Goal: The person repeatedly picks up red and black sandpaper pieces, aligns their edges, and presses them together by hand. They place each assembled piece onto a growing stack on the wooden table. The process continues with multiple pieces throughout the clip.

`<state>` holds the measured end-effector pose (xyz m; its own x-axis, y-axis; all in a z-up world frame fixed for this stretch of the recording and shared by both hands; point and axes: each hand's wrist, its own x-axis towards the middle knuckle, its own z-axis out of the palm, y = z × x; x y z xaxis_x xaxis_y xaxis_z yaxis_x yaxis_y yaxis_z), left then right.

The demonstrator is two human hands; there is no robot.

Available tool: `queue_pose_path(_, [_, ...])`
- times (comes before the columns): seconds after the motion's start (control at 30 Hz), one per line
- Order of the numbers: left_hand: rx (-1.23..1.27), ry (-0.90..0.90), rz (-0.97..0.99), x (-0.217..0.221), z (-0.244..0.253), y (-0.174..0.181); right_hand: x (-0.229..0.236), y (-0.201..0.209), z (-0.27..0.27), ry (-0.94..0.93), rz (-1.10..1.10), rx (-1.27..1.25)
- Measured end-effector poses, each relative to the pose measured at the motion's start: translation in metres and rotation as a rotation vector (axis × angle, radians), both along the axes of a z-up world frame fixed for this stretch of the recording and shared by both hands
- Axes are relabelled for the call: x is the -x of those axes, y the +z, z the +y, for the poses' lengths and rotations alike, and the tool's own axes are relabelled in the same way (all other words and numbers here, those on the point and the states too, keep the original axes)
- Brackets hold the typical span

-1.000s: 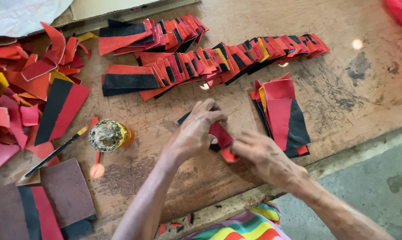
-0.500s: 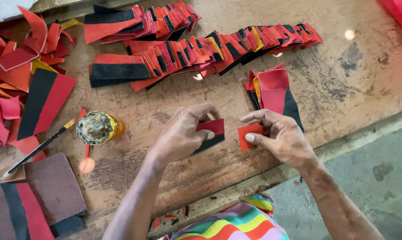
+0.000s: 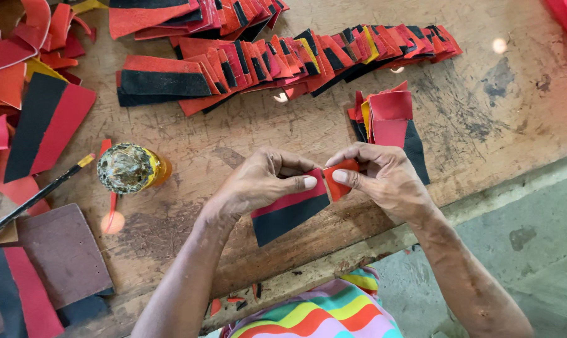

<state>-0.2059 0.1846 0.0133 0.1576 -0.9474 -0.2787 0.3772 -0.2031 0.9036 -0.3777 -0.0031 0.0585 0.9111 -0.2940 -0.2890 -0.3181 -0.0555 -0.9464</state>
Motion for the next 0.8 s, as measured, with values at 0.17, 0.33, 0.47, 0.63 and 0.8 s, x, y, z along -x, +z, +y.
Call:
queue_pose_path(0.17, [-0.036, -0.008, -0.024, 0.0, -0.001, 0.005, -0.003, -0.001, 0.0, -0.01, -0.008, 0.021])
queue_pose_path(0.33, [-0.047, -0.001, -0.114, 0.002, -0.001, 0.011, -0.004, -0.003, 0.003, -0.045, 0.019, 0.012])
queue_pose_path(0.47, [-0.046, 0.004, -0.137, 0.001, -0.001, 0.013, -0.007, -0.002, 0.005, -0.051, -0.003, 0.019])
queue_pose_path(0.63, [-0.055, 0.001, -0.108, 0.0, 0.001, 0.011, -0.009, -0.001, 0.007, -0.064, 0.02, -0.002])
queue_pose_path(0.8, [-0.024, 0.006, -0.088, 0.001, 0.0, 0.007, -0.009, -0.001, 0.008, -0.063, 0.025, 0.003])
